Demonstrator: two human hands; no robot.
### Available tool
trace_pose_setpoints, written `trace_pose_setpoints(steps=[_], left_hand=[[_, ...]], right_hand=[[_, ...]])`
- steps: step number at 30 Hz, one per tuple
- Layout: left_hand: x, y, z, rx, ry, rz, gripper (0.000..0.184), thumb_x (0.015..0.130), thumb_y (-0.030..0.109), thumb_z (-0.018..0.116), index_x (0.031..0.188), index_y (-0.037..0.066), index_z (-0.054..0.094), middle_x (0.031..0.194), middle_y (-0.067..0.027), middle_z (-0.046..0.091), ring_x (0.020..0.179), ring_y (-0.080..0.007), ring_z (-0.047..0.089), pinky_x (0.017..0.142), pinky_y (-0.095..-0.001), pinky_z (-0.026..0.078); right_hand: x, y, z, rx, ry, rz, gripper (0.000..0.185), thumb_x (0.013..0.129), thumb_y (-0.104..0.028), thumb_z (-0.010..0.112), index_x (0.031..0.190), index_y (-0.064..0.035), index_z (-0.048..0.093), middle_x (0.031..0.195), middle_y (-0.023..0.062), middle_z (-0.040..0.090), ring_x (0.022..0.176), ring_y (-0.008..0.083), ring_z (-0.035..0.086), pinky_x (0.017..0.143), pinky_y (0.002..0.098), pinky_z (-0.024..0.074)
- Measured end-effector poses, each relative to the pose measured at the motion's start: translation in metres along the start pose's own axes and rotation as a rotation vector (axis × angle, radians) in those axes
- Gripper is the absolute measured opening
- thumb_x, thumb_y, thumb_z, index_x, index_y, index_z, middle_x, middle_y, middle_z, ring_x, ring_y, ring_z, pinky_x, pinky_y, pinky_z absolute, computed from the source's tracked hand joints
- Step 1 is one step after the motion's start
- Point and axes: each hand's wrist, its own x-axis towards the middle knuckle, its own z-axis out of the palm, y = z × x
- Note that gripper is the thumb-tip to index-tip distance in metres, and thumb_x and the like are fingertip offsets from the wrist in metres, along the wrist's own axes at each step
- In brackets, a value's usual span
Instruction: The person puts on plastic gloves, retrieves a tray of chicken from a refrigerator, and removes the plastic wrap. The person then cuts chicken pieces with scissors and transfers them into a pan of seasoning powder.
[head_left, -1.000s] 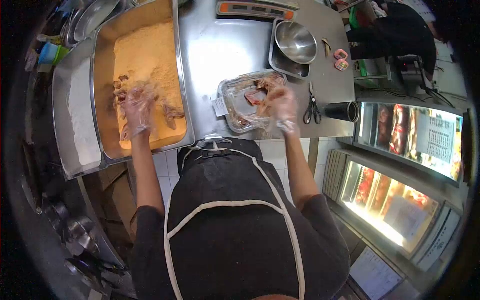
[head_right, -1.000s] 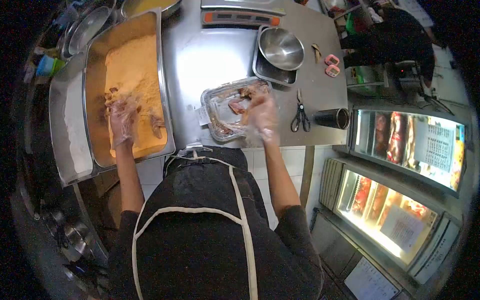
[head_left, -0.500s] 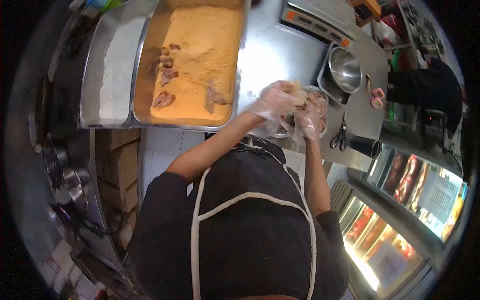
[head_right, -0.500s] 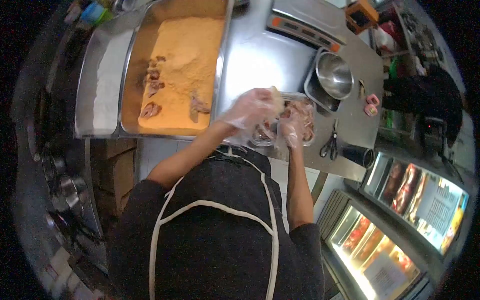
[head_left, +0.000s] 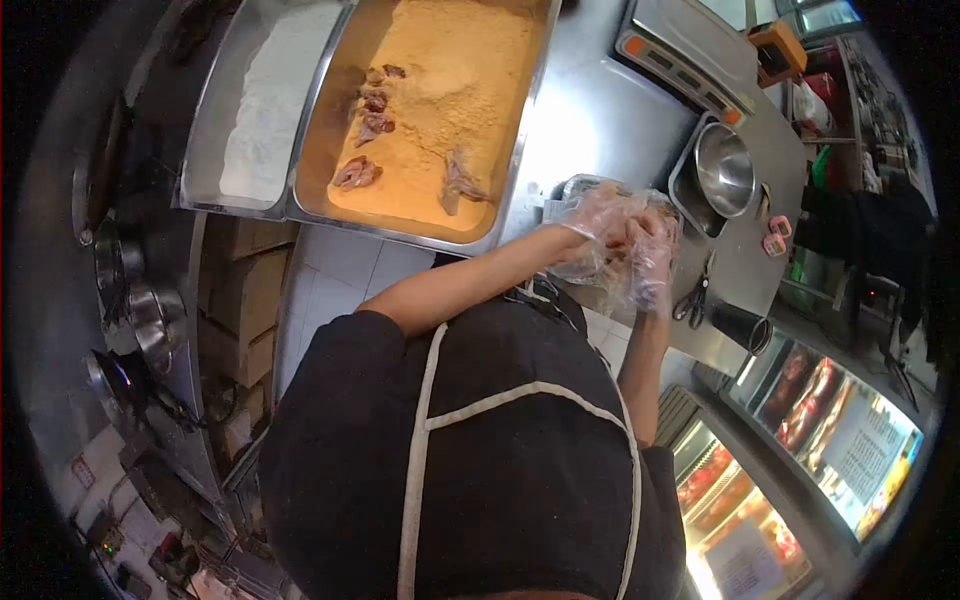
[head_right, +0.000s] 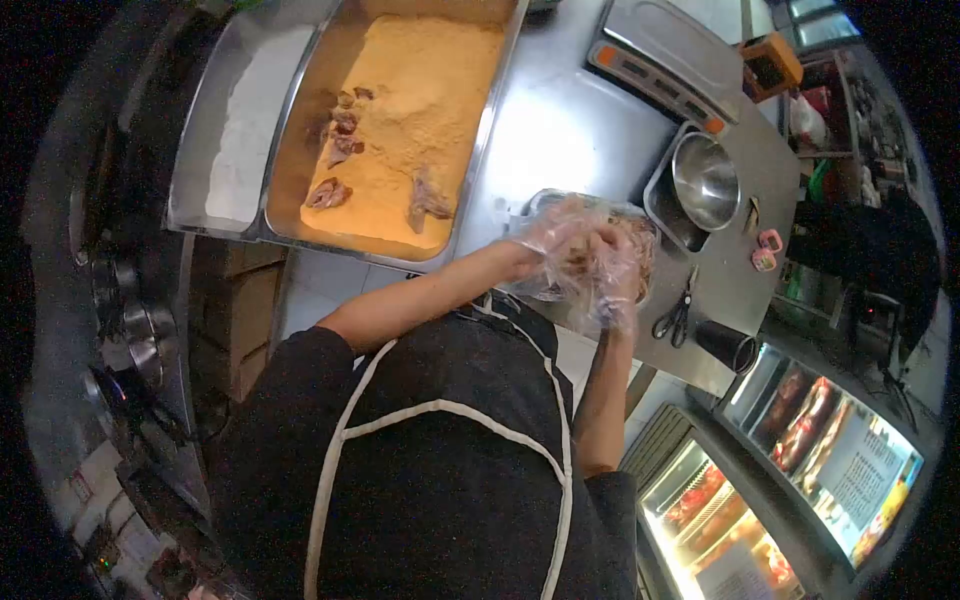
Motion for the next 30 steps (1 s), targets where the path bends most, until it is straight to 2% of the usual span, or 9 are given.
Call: trace_pose_setpoints(steps=[3,7,9,11,15,20,24,27,30], left_hand=[[0.011,0.004,-0.009,-0.391,-0.295,-0.522,0.044,0.088,0.036,0.068,0.121,0.011,0.052,0.118,-0.0110,0.057,0.101,-0.0244,0.061,0.080,-0.0440,0.054],[0.010,0.000,-0.012,-0.165,-0.305,-0.107,0.030,0.094,0.028,0.060,0.112,0.005,0.057,0.099,-0.0086,0.063,0.086,-0.0209,0.065,0.075,-0.0369,0.057],[0.003,0.023,-0.012,-0.224,-0.241,-0.144,0.028,0.093,0.023,0.061,0.113,0.003,0.056,0.099,-0.0104,0.064,0.083,-0.0209,0.065,0.074,-0.0356,0.057],[0.003,0.031,-0.012,-0.282,-0.171,-0.175,0.026,0.093,0.018,0.062,0.113,0.002,0.055,0.098,-0.0122,0.065,0.081,-0.0209,0.066,0.072,-0.0343,0.058],[0.005,0.023,-0.030,-0.326,-0.097,-0.018,0.030,0.091,0.009,0.063,0.116,-0.001,0.052,0.104,-0.0172,0.063,0.088,-0.0266,0.067,0.073,-0.0361,0.059],[0.003,0.019,-0.031,-0.369,-0.048,-0.058,0.032,0.089,0.007,0.065,0.117,-0.002,0.050,0.107,-0.0179,0.061,0.090,-0.0286,0.067,0.073,-0.0345,0.059],[-0.009,0.043,-0.027,-0.273,-0.079,0.024,0.036,0.087,0.008,0.069,0.117,-0.002,0.052,0.106,-0.0158,0.062,0.090,-0.0255,0.067,0.073,-0.0329,0.059],[-0.044,0.105,-0.067,0.657,-0.086,0.506,0.025,0.089,0.015,0.065,0.107,-0.002,0.059,0.096,-0.0132,0.066,0.079,-0.0189,0.068,0.064,-0.0273,0.058],[-0.075,0.132,-0.137,0.656,0.016,0.386,0.038,0.088,0.025,0.062,0.111,-0.005,0.059,0.096,-0.0158,0.068,0.085,-0.0211,0.070,0.066,-0.0328,0.057]], right_hand=[[-0.076,-0.112,0.022,0.366,0.069,0.007,0.033,0.089,-0.035,0.062,0.101,-0.0044,0.063,0.091,0.0074,0.065,0.074,0.0211,0.063,0.057,0.0326,0.0514],[-0.047,-0.084,-0.036,0.239,0.062,0.043,0.037,0.091,-0.042,0.061,0.101,-0.0057,0.063,0.093,0.0072,0.066,0.071,0.0216,0.065,0.056,0.0311,0.0525],[-0.015,-0.006,-0.039,0.009,0.139,-0.086,0.035,0.092,-0.032,0.059,0.102,0.0007,0.061,0.079,0.0114,0.067,0.069,0.0260,0.065,0.054,0.0368,0.0526],[-0.001,0.037,-0.028,-1.091,0.032,-0.435,0.040,0.087,-0.029,0.063,0.108,0.0042,0.058,0.082,0.0154,0.067,0.078,0.0344,0.064,0.065,0.0461,0.0522],[-0.002,0.048,0.028,-1.424,0.287,-0.551,0.037,0.077,-0.026,0.065,0.109,-0.0063,0.064,0.102,0.0175,0.068,0.088,0.0374,0.063,0.079,0.0476,0.0487],[0.010,0.041,0.036,-0.890,0.225,-0.429,0.031,0.079,-0.022,0.060,0.105,-0.0071,0.066,0.103,0.0173,0.067,0.099,0.0358,0.062,0.084,0.0449,0.0471],[0.013,0.048,0.013,-1.161,0.120,-0.333,0.049,0.078,-0.014,0.059,0.125,-0.0015,0.054,0.116,0.0262,0.059,0.107,0.0405,0.057,0.094,0.0470,0.0446],[0.010,0.049,0.004,-0.921,0.288,-0.435,0.045,0.078,-0.008,0.056,0.123,-0.0031,0.056,0.115,0.0258,0.059,0.113,0.0395,0.054,0.097,0.0449,0.0441],[0.007,0.037,0.008,-0.997,0.406,-0.465,0.042,0.078,-0.006,0.055,0.120,-0.0034,0.056,0.117,0.0254,0.057,0.112,0.0401,0.055,0.095,0.0472,0.0450]])
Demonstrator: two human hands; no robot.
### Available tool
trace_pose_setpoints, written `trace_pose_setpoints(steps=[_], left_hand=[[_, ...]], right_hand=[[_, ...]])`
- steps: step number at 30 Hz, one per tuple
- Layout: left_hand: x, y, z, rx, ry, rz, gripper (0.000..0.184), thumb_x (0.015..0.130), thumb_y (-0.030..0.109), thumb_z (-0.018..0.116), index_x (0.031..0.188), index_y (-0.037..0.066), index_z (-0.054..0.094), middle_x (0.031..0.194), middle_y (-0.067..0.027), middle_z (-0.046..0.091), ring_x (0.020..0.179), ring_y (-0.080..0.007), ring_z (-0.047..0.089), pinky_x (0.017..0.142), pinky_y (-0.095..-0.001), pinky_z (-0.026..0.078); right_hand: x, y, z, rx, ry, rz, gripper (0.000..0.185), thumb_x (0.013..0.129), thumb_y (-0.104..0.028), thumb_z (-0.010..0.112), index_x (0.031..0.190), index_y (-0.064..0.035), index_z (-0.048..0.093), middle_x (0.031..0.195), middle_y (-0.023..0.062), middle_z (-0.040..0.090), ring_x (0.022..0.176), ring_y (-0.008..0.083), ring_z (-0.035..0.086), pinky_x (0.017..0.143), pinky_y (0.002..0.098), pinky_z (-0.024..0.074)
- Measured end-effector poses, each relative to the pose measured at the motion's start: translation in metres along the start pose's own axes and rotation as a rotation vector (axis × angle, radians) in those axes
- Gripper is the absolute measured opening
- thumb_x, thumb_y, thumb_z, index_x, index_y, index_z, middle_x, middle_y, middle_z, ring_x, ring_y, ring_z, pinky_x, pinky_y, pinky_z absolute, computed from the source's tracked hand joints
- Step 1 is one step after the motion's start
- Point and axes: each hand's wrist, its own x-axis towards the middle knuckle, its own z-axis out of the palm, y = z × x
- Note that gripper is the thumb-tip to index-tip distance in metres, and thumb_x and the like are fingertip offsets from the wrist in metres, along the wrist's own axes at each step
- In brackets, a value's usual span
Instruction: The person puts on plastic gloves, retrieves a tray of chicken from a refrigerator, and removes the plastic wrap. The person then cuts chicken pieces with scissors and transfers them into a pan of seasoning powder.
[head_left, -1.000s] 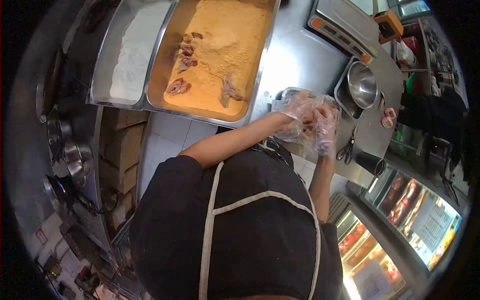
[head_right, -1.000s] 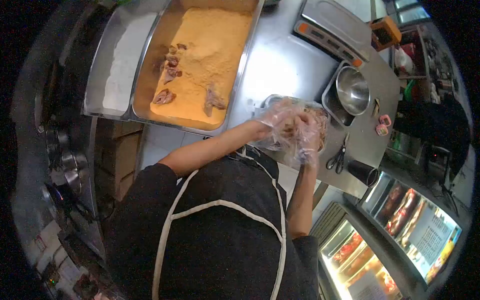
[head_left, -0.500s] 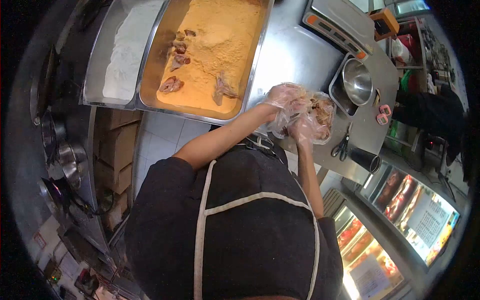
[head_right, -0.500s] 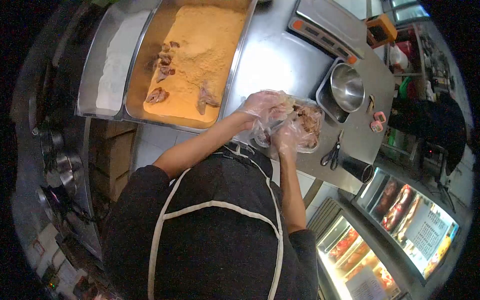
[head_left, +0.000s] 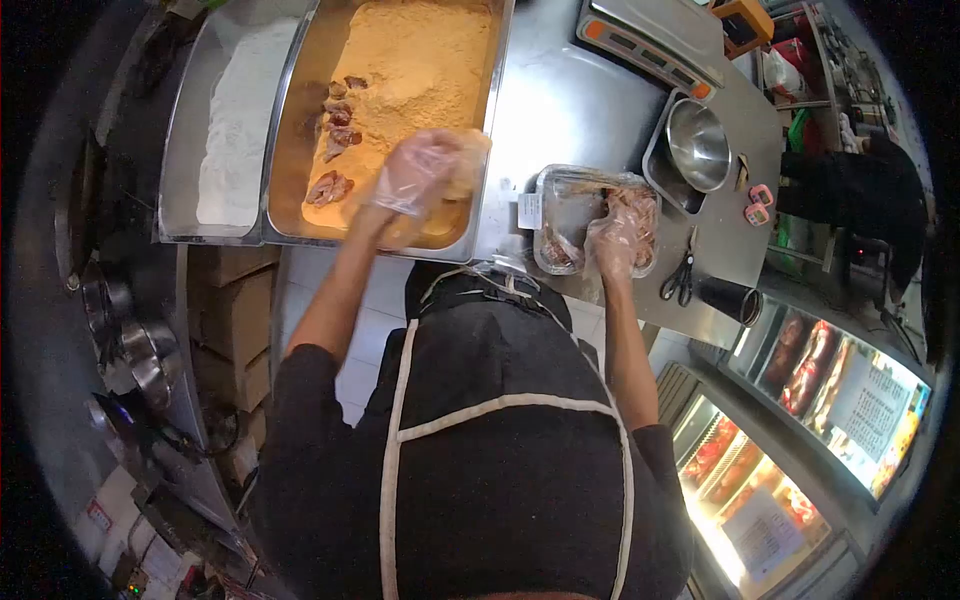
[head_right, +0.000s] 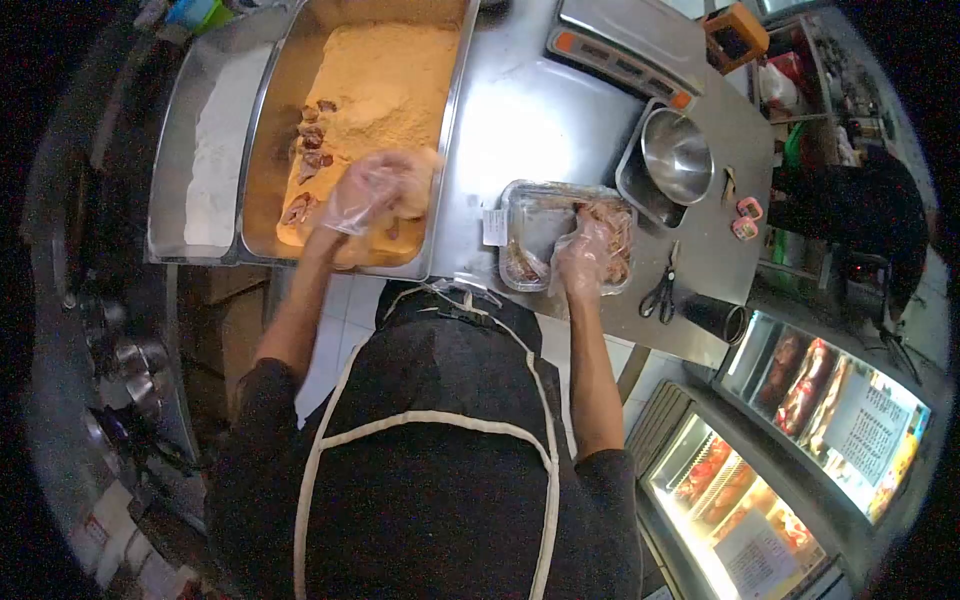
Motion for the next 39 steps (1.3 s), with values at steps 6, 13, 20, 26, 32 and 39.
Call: trace_pose_setpoints(steps=[6,13,20,26,32,39], left_hand=[[-0.013,-0.056,-0.013,1.089,-0.284,-0.310,0.053,0.083,0.034,0.063,0.120,-0.004,0.056,0.096,-0.0211,0.069,0.093,-0.0309,0.068,0.074,-0.0431,0.054],[-0.006,-0.054,-0.007,1.428,-0.423,-0.380,0.033,0.085,0.026,0.061,0.117,0.019,0.062,0.102,-0.0149,0.067,0.097,-0.0292,0.065,0.080,-0.0389,0.053],[-0.015,-0.024,-0.024,1.118,-0.129,-0.529,0.031,0.087,0.025,0.057,0.113,0.008,0.062,0.094,-0.0223,0.067,0.086,-0.0358,0.067,0.075,-0.0439,0.053],[-0.011,-0.034,-0.021,1.340,-0.463,-0.295,0.031,0.092,0.028,0.052,0.117,0.010,0.053,0.101,-0.0203,0.067,0.091,-0.0360,0.066,0.074,-0.0482,0.052],[0.006,-0.087,-0.030,1.463,-0.432,-0.055,0.036,0.092,0.018,0.048,0.128,0.013,0.049,0.103,-0.0165,0.067,0.094,-0.0296,0.067,0.073,-0.0412,0.054],[0.019,-0.062,-0.028,1.197,-0.455,-0.043,0.035,0.091,0.015,0.050,0.126,0.014,0.051,0.105,-0.0151,0.067,0.091,-0.0298,0.068,0.075,-0.0400,0.054]], right_hand=[[0.013,-0.017,0.014,-0.101,-0.193,0.059,0.036,0.075,-0.007,0.052,0.109,0.0020,0.059,0.109,0.0272,0.059,0.104,0.0422,0.056,0.093,0.0459,0.0457],[0.009,0.001,0.033,-0.041,-0.118,0.038,0.034,0.076,-0.011,0.052,0.106,0.0026,0.059,0.105,0.0260,0.060,0.103,0.0418,0.056,0.094,0.0458,0.0446],[0.007,-0.022,0.012,-0.005,-0.107,0.177,0.034,0.080,-0.016,0.052,0.107,0.0019,0.059,0.109,0.0233,0.061,0.104,0.0406,0.056,0.094,0.0464,0.0458],[0.011,0.002,0.037,-0.064,-0.138,0.090,0.038,0.077,-0.011,0.051,0.113,0.0011,0.057,0.114,0.0243,0.058,0.111,0.0403,0.053,0.093,0.0475,0.0457],[0.009,-0.026,0.010,-0.054,-0.156,0.221,0.044,0.076,-0.007,0.051,0.119,0.0044,0.053,0.114,0.0255,0.058,0.112,0.0411,0.052,0.096,0.0466,0.0443],[-0.001,-0.005,0.035,0.070,0.075,0.055,0.037,0.079,-0.006,0.051,0.115,0.0022,0.058,0.112,0.0247,0.060,0.108,0.0402,0.055,0.096,0.0449,0.0447]])
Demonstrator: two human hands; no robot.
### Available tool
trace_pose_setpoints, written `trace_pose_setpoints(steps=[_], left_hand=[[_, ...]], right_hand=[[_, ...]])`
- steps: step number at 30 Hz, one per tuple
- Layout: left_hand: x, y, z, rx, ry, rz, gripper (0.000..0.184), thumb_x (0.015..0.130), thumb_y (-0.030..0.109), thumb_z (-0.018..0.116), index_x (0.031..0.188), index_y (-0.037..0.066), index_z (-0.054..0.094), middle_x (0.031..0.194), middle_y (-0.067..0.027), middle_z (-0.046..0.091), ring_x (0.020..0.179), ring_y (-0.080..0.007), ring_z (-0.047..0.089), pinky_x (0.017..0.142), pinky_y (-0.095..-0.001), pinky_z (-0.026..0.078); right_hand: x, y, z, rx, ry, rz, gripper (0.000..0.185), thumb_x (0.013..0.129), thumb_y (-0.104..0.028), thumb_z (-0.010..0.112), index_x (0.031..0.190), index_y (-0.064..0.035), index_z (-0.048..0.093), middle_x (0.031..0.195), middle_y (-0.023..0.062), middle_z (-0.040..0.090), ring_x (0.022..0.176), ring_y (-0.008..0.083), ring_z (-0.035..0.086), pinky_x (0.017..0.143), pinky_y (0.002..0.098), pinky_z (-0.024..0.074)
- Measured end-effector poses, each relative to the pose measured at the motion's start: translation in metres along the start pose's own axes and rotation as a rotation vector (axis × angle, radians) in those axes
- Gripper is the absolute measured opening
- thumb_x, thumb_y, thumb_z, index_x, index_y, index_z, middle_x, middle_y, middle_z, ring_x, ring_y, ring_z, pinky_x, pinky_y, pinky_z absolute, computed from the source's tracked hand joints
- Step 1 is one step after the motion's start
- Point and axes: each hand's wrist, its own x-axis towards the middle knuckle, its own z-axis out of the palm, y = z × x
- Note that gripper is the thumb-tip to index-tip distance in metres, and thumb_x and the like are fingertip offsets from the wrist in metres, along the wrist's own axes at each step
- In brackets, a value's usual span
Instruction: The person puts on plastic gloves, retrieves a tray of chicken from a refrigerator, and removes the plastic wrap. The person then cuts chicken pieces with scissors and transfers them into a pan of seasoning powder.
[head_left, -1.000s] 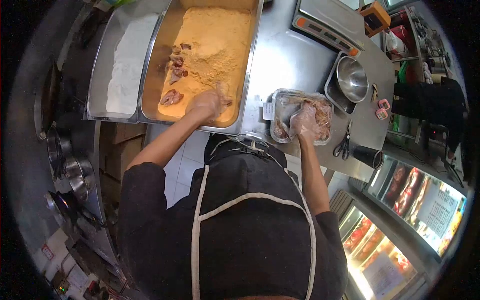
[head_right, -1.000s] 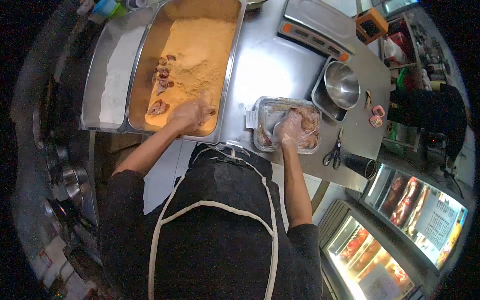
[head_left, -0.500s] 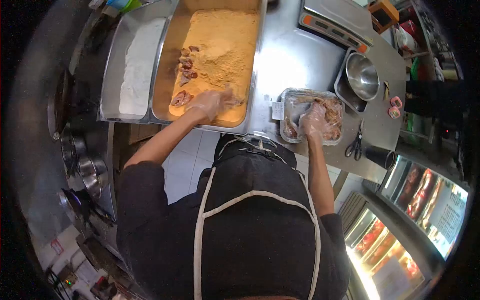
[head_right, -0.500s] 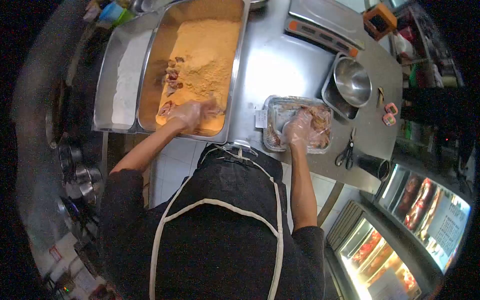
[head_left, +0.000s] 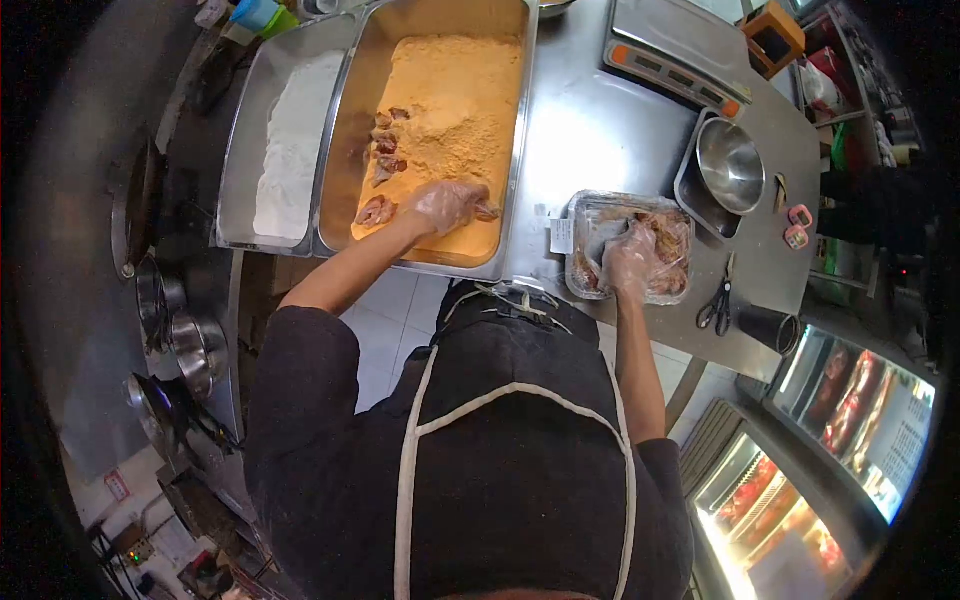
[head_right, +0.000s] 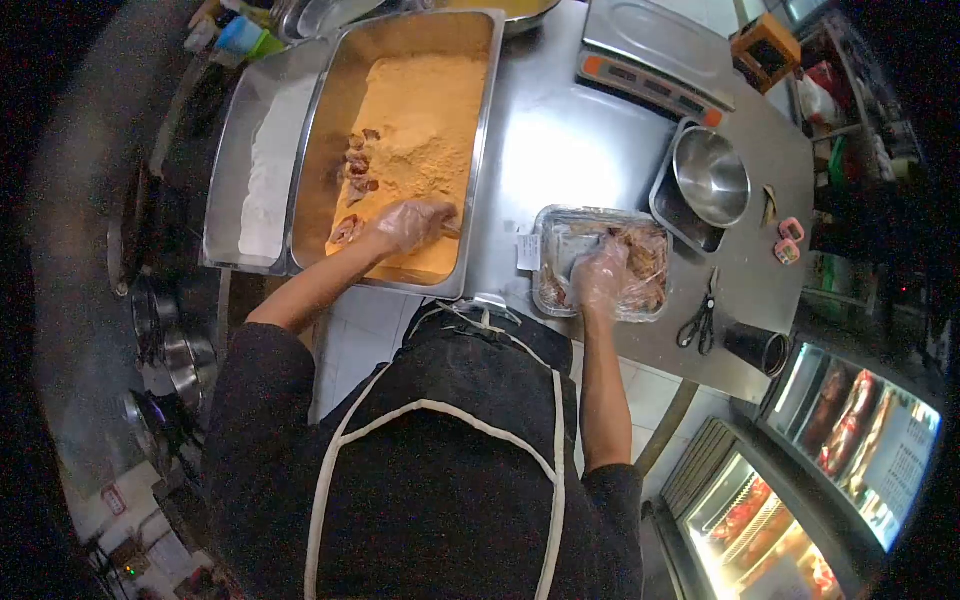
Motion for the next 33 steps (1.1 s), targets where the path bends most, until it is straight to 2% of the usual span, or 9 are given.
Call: trace_pose_setpoints(steps=[3,5,7,11,19,24,26,28,33], left_hand=[[-0.001,0.019,-0.019,0.154,-0.077,-0.002,0.037,0.090,0.015,0.052,0.127,0.014,0.052,0.107,-0.0156,0.067,0.092,-0.0322,0.067,0.077,-0.0422,0.053],[-0.002,0.005,0.000,-0.001,0.167,0.080,0.020,0.092,0.023,0.047,0.103,0.009,0.057,0.093,-0.0171,0.067,0.088,-0.0356,0.066,0.074,-0.0447,0.052],[0.004,-0.008,0.015,0.005,0.179,0.110,0.021,0.093,0.024,0.047,0.103,0.009,0.057,0.093,-0.0166,0.067,0.088,-0.0354,0.066,0.074,-0.0445,0.052],[0.007,-0.005,0.015,-0.011,0.277,0.107,0.019,0.091,0.023,0.049,0.101,0.008,0.056,0.092,-0.0158,0.067,0.087,-0.0352,0.066,0.072,-0.0450,0.052],[0.030,0.006,-0.018,0.126,0.327,-0.143,0.025,0.086,0.012,0.054,0.111,0.006,0.055,0.098,-0.0217,0.067,0.088,-0.0309,0.067,0.064,-0.0409,0.054],[-0.001,0.030,-0.066,-0.557,0.285,-0.366,0.025,0.089,0.012,0.057,0.112,0.004,0.053,0.099,-0.0143,0.069,0.088,-0.0200,0.068,0.069,-0.0329,0.053],[-0.006,-0.009,-0.054,-0.855,0.274,-0.280,0.026,0.089,0.014,0.062,0.111,0.004,0.053,0.098,-0.0096,0.068,0.085,-0.0161,0.066,0.070,-0.0291,0.051],[-0.012,-0.021,-0.043,-1.113,0.251,-0.142,0.028,0.088,0.015,0.066,0.110,0.005,0.053,0.097,-0.0066,0.066,0.083,-0.0134,0.065,0.069,-0.0266,0.051],[-0.041,-0.016,-0.033,-1.668,0.570,-0.265,0.027,0.093,0.014,0.063,0.117,0.007,0.055,0.088,0.0002,0.062,0.070,-0.0084,0.060,0.058,-0.0229,0.047]], right_hand=[[0.003,-0.003,-0.014,0.092,-0.001,0.030,0.037,0.079,-0.006,0.051,0.115,0.0024,0.059,0.111,0.0255,0.060,0.108,0.0398,0.056,0.096,0.0446,0.0442],[0.001,-0.009,-0.019,0.145,-0.039,0.125,0.039,0.079,-0.007,0.051,0.116,0.0026,0.059,0.114,0.0265,0.060,0.109,0.0396,0.056,0.096,0.0446,0.0437],[-0.006,0.001,-0.023,0.039,0.084,-0.017,0.031,0.082,-0.008,0.052,0.110,0.0029,0.061,0.108,0.0261,0.061,0.105,0.0387,0.057,0.095,0.0435,0.0442],[-0.005,0.009,-0.040,0.183,0.249,0.247,0.035,0.077,-0.017,0.061,0.107,0.0009,0.062,0.097,0.0244,0.065,0.095,0.0412,0.062,0.082,0.0480,0.0483],[-0.008,0.002,-0.053,0.102,0.066,0.193,0.023,0.083,-0.010,0.055,0.101,0.0024,0.063,0.103,0.0229,0.064,0.100,0.0390,0.060,0.089,0.0453,0.0467],[0.006,0.025,-0.056,0.159,0.197,0.041,0.019,0.084,-0.009,0.051,0.096,-0.0004,0.064,0.100,0.0205,0.065,0.098,0.0376,0.061,0.087,0.0461,0.0468],[0.007,0.031,-0.080,0.030,-0.028,0.018,0.019,0.085,-0.011,0.049,0.094,-0.0038,0.064,0.100,0.0210,0.064,0.098,0.0374,0.061,0.086,0.0461,0.0472],[0.013,0.014,-0.107,0.184,-0.259,0.304,0.020,0.085,-0.013,0.049,0.095,-0.0079,0.065,0.099,0.0203,0.065,0.095,0.0365,0.062,0.085,0.0456,0.0482],[0.026,0.043,-0.050,-0.306,-0.335,-0.218,0.022,0.082,-0.020,0.056,0.090,-0.0047,0.069,0.096,0.0203,0.068,0.093,0.0352,0.065,0.080,0.0442,0.0504]])
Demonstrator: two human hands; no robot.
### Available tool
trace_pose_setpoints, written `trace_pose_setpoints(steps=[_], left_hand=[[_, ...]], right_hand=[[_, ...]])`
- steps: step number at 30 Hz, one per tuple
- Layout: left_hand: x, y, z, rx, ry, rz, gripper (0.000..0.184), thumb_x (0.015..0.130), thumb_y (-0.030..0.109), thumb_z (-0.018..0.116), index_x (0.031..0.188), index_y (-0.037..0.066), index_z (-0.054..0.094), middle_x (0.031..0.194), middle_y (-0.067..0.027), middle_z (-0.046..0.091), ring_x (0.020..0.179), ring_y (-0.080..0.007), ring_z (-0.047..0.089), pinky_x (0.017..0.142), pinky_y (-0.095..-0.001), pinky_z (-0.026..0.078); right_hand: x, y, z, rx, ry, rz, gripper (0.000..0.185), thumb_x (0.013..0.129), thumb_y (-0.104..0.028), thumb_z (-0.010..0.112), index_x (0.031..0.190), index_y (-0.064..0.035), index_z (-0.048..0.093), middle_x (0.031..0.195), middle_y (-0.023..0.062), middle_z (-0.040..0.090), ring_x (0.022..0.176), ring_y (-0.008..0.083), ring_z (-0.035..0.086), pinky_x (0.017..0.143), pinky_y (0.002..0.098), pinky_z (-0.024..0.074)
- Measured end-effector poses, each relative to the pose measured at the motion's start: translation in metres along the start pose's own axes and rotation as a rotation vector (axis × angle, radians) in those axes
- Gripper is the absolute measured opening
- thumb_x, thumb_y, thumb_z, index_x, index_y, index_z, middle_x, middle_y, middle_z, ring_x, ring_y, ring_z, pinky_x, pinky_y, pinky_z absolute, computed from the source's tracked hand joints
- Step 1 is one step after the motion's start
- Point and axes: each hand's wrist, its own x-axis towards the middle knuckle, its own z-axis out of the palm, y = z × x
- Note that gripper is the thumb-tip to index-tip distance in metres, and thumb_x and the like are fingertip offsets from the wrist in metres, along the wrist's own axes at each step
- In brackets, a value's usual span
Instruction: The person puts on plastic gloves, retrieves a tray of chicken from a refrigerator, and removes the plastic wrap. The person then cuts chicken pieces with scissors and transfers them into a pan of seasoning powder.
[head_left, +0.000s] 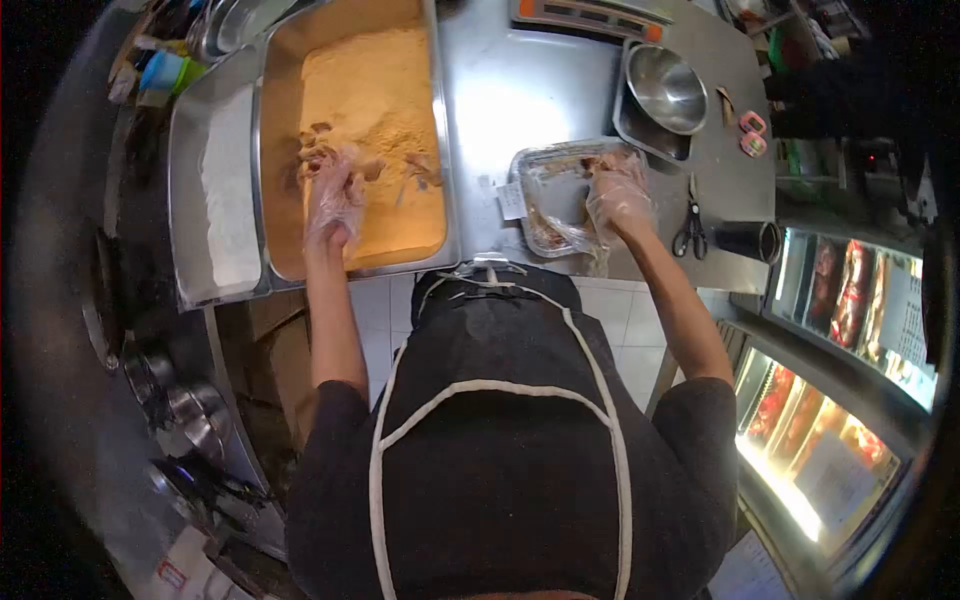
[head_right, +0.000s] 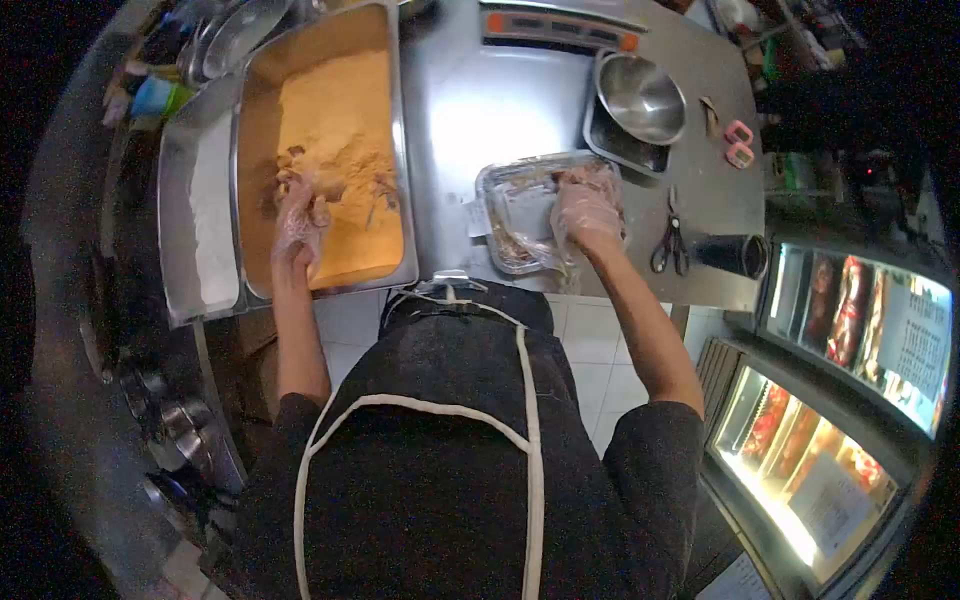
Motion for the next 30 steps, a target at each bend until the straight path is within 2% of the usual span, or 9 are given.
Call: trace_pose_setpoints(steps=[2,5,11,13,19,22,24,25,30], left_hand=[[-0.014,0.007,0.013,-0.417,0.090,-0.027,0.022,0.093,0.013,0.061,0.114,0.009,0.060,0.087,-0.0011,0.063,0.063,-0.0058,0.057,0.047,-0.0184,0.041],[-0.014,-0.003,0.001,-0.447,0.004,0.006,0.022,0.098,0.024,0.055,0.115,0.011,0.058,0.083,-0.0008,0.060,0.061,-0.0075,0.050,0.052,-0.0215,0.041],[0.031,-0.014,0.026,-0.002,0.117,0.067,0.026,0.094,0.011,0.057,0.118,0.000,0.057,0.094,-0.0045,0.064,0.082,-0.0107,0.061,0.068,-0.0239,0.052],[0.044,-0.014,0.035,0.023,-0.072,0.127,0.019,0.091,0.006,0.062,0.109,0.000,0.063,0.090,-0.0052,0.066,0.072,-0.0111,0.061,0.058,-0.0237,0.051],[0.076,0.030,0.035,0.198,-0.167,0.086,0.027,0.091,0.014,0.064,0.114,0.000,0.061,0.097,-0.0067,0.067,0.083,-0.0140,0.064,0.065,-0.0265,0.053],[0.070,0.045,0.030,-0.069,-0.186,0.002,0.035,0.093,0.022,0.061,0.120,0.000,0.056,0.110,-0.0124,0.063,0.095,-0.0236,0.065,0.078,-0.0306,0.055],[0.054,0.045,0.031,-0.198,-0.191,-0.003,0.039,0.094,0.025,0.060,0.123,0.000,0.053,0.116,-0.0144,0.060,0.101,-0.0257,0.063,0.083,-0.0326,0.055],[0.044,0.046,0.032,-0.335,-0.191,0.000,0.043,0.095,0.029,0.058,0.126,0.000,0.050,0.123,-0.0164,0.056,0.107,-0.0278,0.061,0.088,-0.0346,0.054],[0.007,0.034,0.048,-0.734,-0.266,-0.003,0.056,0.097,0.039,0.053,0.135,0.000,0.039,0.135,-0.0211,0.045,0.123,-0.0344,0.048,0.101,-0.0428,0.047]], right_hand=[[0.003,-0.010,0.001,-0.036,-0.036,-0.082,0.021,0.081,-0.019,0.055,0.084,-0.0046,0.070,0.091,0.0191,0.068,0.089,0.0345,0.066,0.078,0.0446,0.0507],[0.015,-0.025,-0.010,-0.144,-0.161,-0.151,0.020,0.077,-0.017,0.055,0.076,-0.0036,0.070,0.084,0.0177,0.069,0.083,0.0334,0.067,0.073,0.0455,0.0514],[0.022,-0.031,-0.005,-0.271,-0.425,-0.231,0.019,0.076,-0.015,0.055,0.076,-0.0041,0.070,0.081,0.0174,0.069,0.079,0.0336,0.067,0.070,0.0458,0.0517],[0.021,-0.027,0.004,-0.270,-0.428,-0.284,0.019,0.076,-0.015,0.055,0.077,-0.0047,0.071,0.081,0.0173,0.069,0.079,0.0338,0.067,0.070,0.0458,0.0517],[0.012,0.008,0.036,-0.228,-0.194,-0.332,0.017,0.074,-0.014,0.056,0.076,-0.0059,0.071,0.079,0.0173,0.069,0.077,0.0344,0.067,0.068,0.0458,0.0519],[0.007,-0.007,0.006,-0.013,0.019,-0.263,0.014,0.066,-0.015,0.060,0.067,-0.0048,0.071,0.073,0.0174,0.068,0.073,0.0349,0.067,0.065,0.0465,0.0524],[0.018,-0.030,-0.024,-0.213,-0.413,-0.064,0.012,0.060,-0.015,0.064,0.066,-0.0082,0.072,0.075,0.0164,0.069,0.076,0.0337,0.067,0.067,0.0441,0.0537],[0.019,-0.029,-0.022,-0.212,-0.412,-0.058,0.012,0.060,-0.015,0.064,0.066,-0.0082,0.072,0.075,0.0164,0.069,0.076,0.0337,0.067,0.067,0.0441,0.0537],[0.014,-0.006,0.016,-0.308,-0.257,-0.279,0.017,0.058,-0.014,0.067,0.072,-0.0088,0.074,0.087,0.0159,0.071,0.087,0.0306,0.068,0.069,0.0422,0.0540]])
